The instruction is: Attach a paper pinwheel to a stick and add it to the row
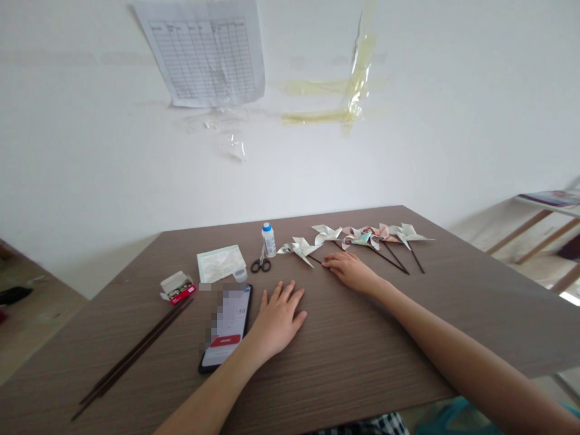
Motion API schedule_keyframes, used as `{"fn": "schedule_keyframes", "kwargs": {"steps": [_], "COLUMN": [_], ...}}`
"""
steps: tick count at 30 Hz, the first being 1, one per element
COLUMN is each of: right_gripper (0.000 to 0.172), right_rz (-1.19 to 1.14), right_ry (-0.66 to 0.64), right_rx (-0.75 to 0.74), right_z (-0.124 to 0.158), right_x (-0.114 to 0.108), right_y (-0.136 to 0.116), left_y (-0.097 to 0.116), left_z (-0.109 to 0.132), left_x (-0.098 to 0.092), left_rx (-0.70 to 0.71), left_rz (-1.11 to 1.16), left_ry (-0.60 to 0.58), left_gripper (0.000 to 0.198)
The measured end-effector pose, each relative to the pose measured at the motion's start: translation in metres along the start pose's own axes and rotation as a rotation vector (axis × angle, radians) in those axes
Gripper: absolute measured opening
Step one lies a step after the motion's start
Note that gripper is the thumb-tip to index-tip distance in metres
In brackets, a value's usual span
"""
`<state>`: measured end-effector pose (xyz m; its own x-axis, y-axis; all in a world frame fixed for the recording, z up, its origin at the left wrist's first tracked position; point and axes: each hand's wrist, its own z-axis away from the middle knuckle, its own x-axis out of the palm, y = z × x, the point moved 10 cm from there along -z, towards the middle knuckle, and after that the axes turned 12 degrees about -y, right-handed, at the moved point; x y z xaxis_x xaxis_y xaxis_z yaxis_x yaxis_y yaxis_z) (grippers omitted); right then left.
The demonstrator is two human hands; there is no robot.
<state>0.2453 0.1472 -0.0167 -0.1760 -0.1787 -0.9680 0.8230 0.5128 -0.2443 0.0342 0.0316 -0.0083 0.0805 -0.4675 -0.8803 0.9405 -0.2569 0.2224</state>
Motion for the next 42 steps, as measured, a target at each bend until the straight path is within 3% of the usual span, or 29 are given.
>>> {"fn": "schedule_keyframes", "kwargs": {"steps": [6,11,23,33,42], "right_gripper": [0.066,0.065,0.065,0.064,0.072], "right_rz": [0.013,0.061,0.145,0.119,0.075], "right_ry": [-0.024,-0.042,-0.041,-0.001,-0.023], "right_rx": [0.094,0.194,0.278,0.391,0.38], "right_z": [0.0,0.003,0.007,0.013,0.011], "right_x": [0.0,0.0,-0.006,-0.009,-0.008], "right_y": [0.014,0.025,0.02,0.036,0.029], "left_y": [0.0,-0.002,-0.001,-0.003,-0.002], "left_z": [-0.002,-0.002,-0.002,-0.004,-0.004], "left_x": [0.001,0.001,0.002,0.004,0.003], "left_rx": [0.016,0.019,0.023,0.046,0.025], "left_rz": [-0.018,-0.001,-0.027,-0.012,-0.025], "left_ry": [-0.002,-0.007,-0.015,0.008,-0.013], "left_gripper": [0.068,0.067,0.067,0.068,0.069]}}
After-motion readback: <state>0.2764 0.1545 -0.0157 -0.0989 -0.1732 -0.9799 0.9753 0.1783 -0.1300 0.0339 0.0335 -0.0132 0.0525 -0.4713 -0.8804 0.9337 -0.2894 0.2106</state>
